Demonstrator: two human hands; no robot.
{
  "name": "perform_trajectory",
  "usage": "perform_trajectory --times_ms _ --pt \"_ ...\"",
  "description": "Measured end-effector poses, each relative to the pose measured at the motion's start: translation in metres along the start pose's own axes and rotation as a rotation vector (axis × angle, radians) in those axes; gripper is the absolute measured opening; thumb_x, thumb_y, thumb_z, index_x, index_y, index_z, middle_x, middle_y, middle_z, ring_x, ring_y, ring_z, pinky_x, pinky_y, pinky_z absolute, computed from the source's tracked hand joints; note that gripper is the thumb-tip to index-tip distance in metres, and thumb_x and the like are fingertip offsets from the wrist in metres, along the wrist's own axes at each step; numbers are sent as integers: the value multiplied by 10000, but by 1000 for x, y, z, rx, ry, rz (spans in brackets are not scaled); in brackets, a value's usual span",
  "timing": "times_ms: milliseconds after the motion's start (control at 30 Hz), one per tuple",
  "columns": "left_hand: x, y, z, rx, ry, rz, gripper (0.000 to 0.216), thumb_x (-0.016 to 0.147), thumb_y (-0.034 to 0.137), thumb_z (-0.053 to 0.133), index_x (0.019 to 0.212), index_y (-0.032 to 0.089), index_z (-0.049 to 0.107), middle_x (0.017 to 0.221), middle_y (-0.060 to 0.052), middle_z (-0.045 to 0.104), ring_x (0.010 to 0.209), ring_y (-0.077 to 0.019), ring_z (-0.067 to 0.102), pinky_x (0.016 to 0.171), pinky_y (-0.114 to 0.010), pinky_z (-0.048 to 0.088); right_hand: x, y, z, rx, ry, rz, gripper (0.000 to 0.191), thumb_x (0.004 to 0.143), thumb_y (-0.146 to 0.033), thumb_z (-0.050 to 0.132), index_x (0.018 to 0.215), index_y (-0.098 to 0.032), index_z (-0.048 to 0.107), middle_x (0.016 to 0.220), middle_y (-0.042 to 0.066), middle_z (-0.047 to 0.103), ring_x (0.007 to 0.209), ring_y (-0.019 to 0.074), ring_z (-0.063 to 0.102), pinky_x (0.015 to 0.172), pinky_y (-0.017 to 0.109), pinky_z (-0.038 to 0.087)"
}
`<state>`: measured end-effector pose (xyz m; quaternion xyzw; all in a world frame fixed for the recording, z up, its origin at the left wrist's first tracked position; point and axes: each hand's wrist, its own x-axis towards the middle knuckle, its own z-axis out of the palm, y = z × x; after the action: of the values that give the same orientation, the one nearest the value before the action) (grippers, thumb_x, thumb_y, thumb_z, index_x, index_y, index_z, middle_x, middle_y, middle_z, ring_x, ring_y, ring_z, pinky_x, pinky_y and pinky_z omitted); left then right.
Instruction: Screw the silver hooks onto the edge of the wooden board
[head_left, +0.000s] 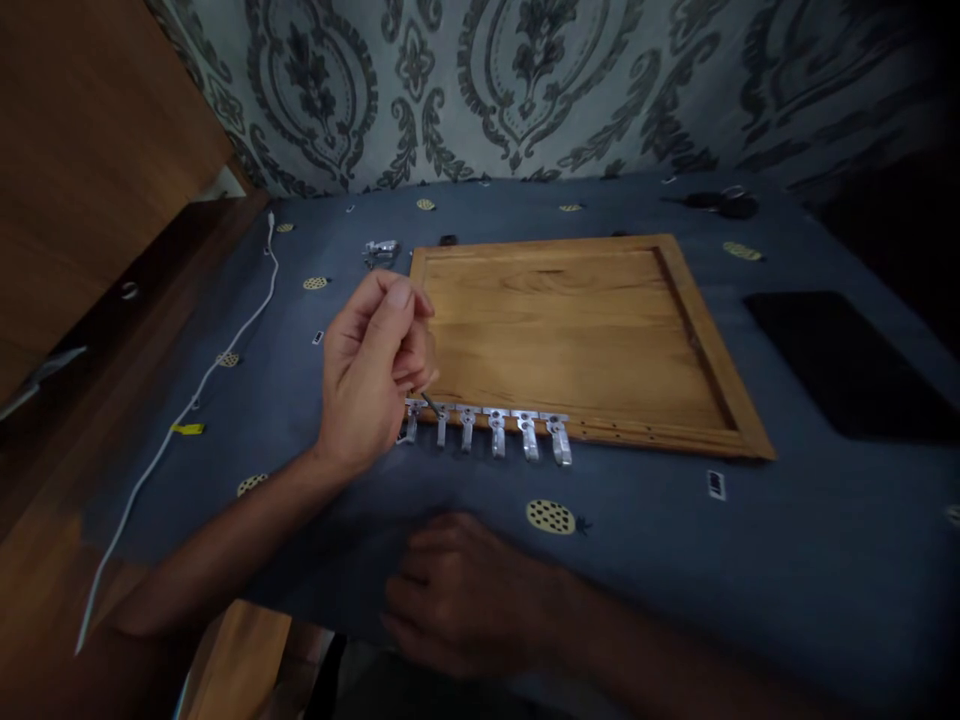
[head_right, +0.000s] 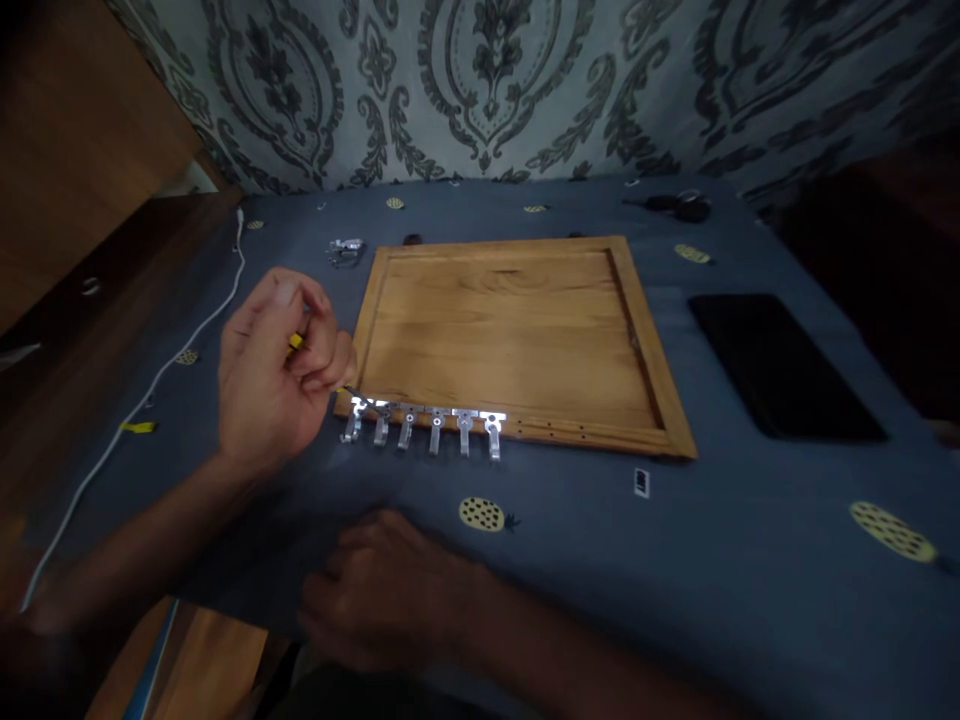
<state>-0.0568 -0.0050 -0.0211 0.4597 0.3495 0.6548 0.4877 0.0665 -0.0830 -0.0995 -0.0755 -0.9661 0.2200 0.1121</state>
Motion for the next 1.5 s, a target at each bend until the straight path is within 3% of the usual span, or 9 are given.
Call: perform_trajectory --times_ms 300,867,1500 --pt "-1 -2 1 14 -30 42 313 905 417 669 720 197 547 462 100 255 391 -47 174 392 -206 212 0 0 -2 -17 52 -16 274 958 -335 592 721 -200 622 605 -22 664 551 144 548 515 329 299" --pt "-7 -5 3 56 -73 64 299 939 395 632 726 195 568 468 92 281 395 -50 189 400 -212 253 -1 0 -6 -11 20 -8 289 982 -341 573 740 -198 638 603 -18 649 560 143 516 510 322 249" --pt "-10 -4 2 117 -150 76 253 975 363 571 777 205 573 471 91 300 399 -64 251 421 -212 279 -1 0 -7 23 25 8 286 983 -332 573 746 -195 655 616 -11 663 571 145 514 523 308 280"
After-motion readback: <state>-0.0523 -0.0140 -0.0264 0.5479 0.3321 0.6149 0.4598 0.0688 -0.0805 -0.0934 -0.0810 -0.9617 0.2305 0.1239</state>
